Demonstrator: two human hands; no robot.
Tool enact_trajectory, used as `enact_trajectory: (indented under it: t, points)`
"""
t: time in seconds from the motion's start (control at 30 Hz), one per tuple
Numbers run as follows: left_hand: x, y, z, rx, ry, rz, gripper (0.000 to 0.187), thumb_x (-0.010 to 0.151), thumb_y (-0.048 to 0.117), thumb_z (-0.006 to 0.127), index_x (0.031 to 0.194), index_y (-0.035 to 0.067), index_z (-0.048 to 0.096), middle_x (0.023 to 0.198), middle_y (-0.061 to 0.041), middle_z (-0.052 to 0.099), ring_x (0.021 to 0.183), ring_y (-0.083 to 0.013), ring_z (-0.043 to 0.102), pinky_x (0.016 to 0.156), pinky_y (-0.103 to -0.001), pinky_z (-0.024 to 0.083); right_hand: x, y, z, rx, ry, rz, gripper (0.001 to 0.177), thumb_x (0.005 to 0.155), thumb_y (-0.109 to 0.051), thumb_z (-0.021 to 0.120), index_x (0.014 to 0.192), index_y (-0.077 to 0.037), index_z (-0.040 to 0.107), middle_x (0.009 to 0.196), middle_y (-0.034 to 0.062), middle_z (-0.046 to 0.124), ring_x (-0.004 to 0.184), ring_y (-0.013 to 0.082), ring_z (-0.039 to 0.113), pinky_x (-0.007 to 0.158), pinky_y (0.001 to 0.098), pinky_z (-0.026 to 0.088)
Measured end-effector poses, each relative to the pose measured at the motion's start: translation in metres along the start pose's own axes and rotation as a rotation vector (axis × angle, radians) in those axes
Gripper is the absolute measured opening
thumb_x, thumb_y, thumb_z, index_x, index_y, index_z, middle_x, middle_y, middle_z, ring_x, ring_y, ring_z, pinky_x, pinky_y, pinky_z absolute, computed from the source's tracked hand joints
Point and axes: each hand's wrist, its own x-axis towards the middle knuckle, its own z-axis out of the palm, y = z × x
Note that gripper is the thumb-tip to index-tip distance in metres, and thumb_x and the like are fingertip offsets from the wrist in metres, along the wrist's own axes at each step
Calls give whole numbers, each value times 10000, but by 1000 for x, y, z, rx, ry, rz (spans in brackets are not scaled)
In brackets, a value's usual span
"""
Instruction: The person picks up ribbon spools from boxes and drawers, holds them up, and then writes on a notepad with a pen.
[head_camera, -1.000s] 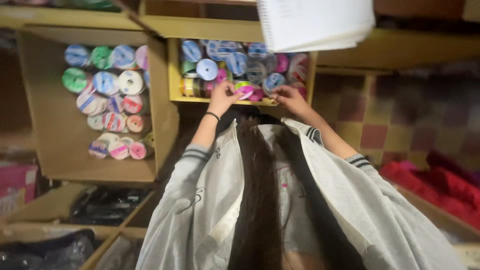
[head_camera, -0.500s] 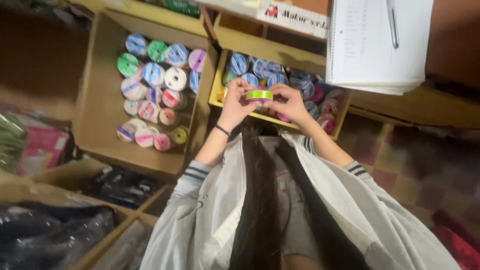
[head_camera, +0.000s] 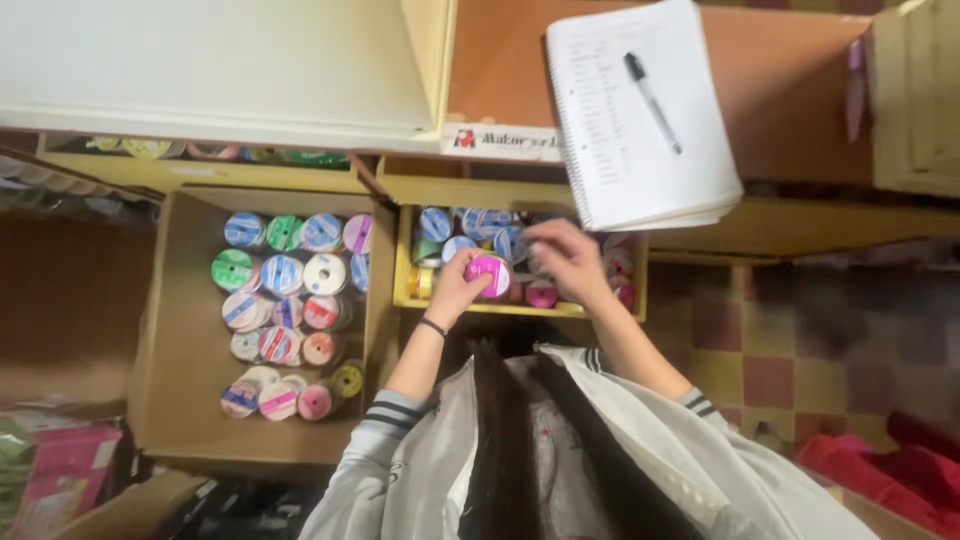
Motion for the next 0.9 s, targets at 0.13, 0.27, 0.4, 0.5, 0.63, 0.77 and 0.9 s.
enact_trajectory:
  t: [0.13,0.27,0.4,0.5,0.63,0.77,0.9]
  points:
    - [14,7,28,-482,-100,39,429,786,-24,719,1209,27,664,1085,-111,711,1036,-190,656,939,-347,529,26,20,-82,18,199,55,199,980,-91,694,1163,-35,751,1080,154,742,1020,233,687,966,419,529]
    - [25,48,48,-777,-142,85,628,791,78,714,1401,46,568,1185,-174,654,1048,-224,642,895,-334,545,62,-7,-148,-77,636,-2,169,975,-9,657,1137,-33,698,921,100,670,763,139,561,682,270,468]
    - [38,62,80,-872,-227,161,745,816,200,791,1471,18,488,1424,-266,537,1255,-337,559,1040,-441,482,79,-22,-182,-408,457,-14,228,927,-44,770,1152,-35,736,1018,116,659,784,195,610,678,298,541]
    - [31,88,96,-798,-224,161,859,834,229,841,1530,-17,403,1511,-323,433,1399,-463,426,1138,-553,392,77,26,-202,-779,285,-44,278,922,-133,803,1169,-20,745,1114,160,606,993,372,624,864,427,550]
    - [77,45,131,-849,-176,200,966,818,214,863,1556,-69,307,1526,-348,397,1420,-480,384,1152,-559,362,92,37,-202,-793,292,-92,271,900,-160,829,1131,-28,774,1101,150,613,963,357,634,833,426,561]
    - [79,59,137,-737,-117,114,1085,778,-128,762,1645,217,209,1380,-212,571,1256,-329,556,1115,-426,434,99,60,-208,-840,271,-128,147,883,-192,814,972,-82,775,972,123,632,819,367,685,731,426,579]
    - [51,133,138,-489,87,30,557,990,-7,607,1507,105,432,1356,-280,541,1217,-400,552,998,-555,492,100,51,-205,-843,159,-136,79,909,-97,753,970,-58,720,968,104,602,867,348,677,758,413,586]
